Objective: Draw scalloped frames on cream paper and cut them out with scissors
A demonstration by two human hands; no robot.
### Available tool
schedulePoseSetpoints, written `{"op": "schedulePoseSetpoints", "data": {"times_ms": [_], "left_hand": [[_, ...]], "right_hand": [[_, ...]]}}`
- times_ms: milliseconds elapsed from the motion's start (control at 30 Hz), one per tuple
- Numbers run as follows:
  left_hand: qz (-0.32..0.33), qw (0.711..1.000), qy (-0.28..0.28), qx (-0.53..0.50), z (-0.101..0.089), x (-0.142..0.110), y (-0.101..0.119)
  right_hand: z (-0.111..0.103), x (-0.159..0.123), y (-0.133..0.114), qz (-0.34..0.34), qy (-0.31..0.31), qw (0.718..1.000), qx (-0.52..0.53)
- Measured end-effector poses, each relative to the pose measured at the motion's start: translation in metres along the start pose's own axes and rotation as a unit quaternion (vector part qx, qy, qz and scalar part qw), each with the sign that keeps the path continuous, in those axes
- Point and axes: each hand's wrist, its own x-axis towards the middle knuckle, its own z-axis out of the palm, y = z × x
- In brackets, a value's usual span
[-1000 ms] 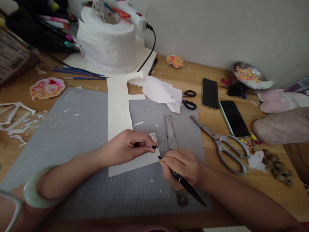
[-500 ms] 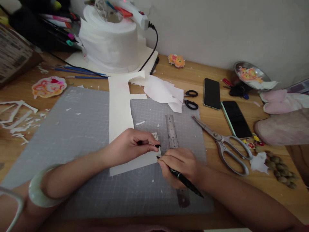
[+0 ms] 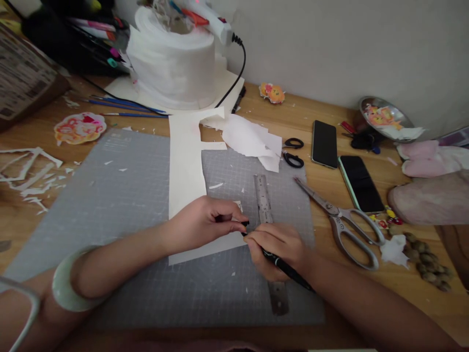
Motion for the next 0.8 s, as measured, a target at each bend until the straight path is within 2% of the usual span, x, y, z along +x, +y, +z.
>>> {"op": "schedulePoseSetpoints", "data": {"times_ms": [333,633,800], "left_hand": [[-0.025,1.000,-0.013,0.003,0.0000,-0.0002,0.0020],[-0.023,1.000,-0.016,0.000,-0.0005,0.0004,0.0035],[-0.018,1.000,-0.018,0.001,-0.0007,0.0000,0.0027]], "right_hand": [[0.0009,-0.0004,-0.0005,-0.038,-0.011,0.997,-0.059],[0.0003,0.0002,-0.0029,-0.057,-0.041,0.992,-0.106],[0.0013,-0.0018,-0.0031,-0.058,-0.026,0.992,-0.107]]}}
